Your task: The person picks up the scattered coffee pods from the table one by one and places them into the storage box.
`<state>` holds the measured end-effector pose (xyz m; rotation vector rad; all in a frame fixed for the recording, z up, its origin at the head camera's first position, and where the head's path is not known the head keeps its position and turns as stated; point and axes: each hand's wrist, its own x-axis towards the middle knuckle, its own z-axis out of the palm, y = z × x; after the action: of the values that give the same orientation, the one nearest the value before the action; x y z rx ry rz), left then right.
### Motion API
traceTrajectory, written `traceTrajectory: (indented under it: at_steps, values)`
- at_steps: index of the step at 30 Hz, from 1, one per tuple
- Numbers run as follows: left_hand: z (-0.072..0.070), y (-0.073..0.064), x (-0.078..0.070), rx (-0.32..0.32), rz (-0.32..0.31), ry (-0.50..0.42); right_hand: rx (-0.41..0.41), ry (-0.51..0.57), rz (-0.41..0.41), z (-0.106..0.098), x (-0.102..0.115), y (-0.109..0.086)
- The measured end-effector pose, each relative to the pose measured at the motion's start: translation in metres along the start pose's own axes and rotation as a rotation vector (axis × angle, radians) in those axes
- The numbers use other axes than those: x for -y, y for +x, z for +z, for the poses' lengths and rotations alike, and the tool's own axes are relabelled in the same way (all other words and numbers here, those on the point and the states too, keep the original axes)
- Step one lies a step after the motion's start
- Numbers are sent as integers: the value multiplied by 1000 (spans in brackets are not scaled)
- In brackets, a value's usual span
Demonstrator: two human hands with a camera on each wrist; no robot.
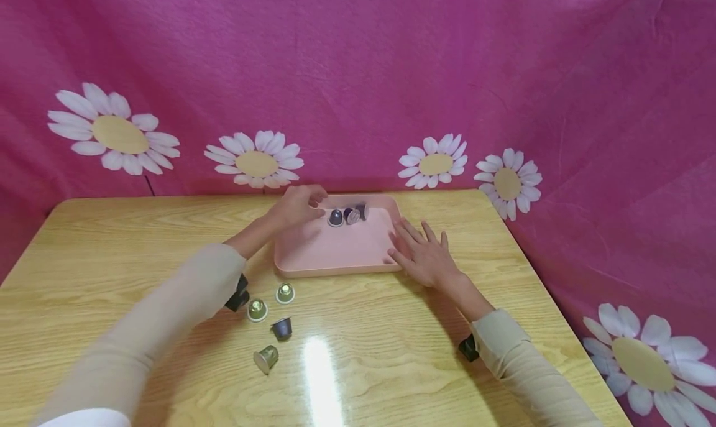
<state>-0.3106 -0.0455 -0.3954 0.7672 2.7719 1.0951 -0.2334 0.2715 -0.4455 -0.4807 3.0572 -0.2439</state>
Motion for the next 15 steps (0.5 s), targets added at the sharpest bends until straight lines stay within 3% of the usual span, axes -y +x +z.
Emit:
traceTrajectory:
  at_steps: [4, 15]
  values:
    - [-11, -11, 4, -35, 34, -82, 1, 7, 0, 0, 0, 0]
    - [-48, -50, 24, -86, -1, -153, 1, -13, -2, -1, 1, 0]
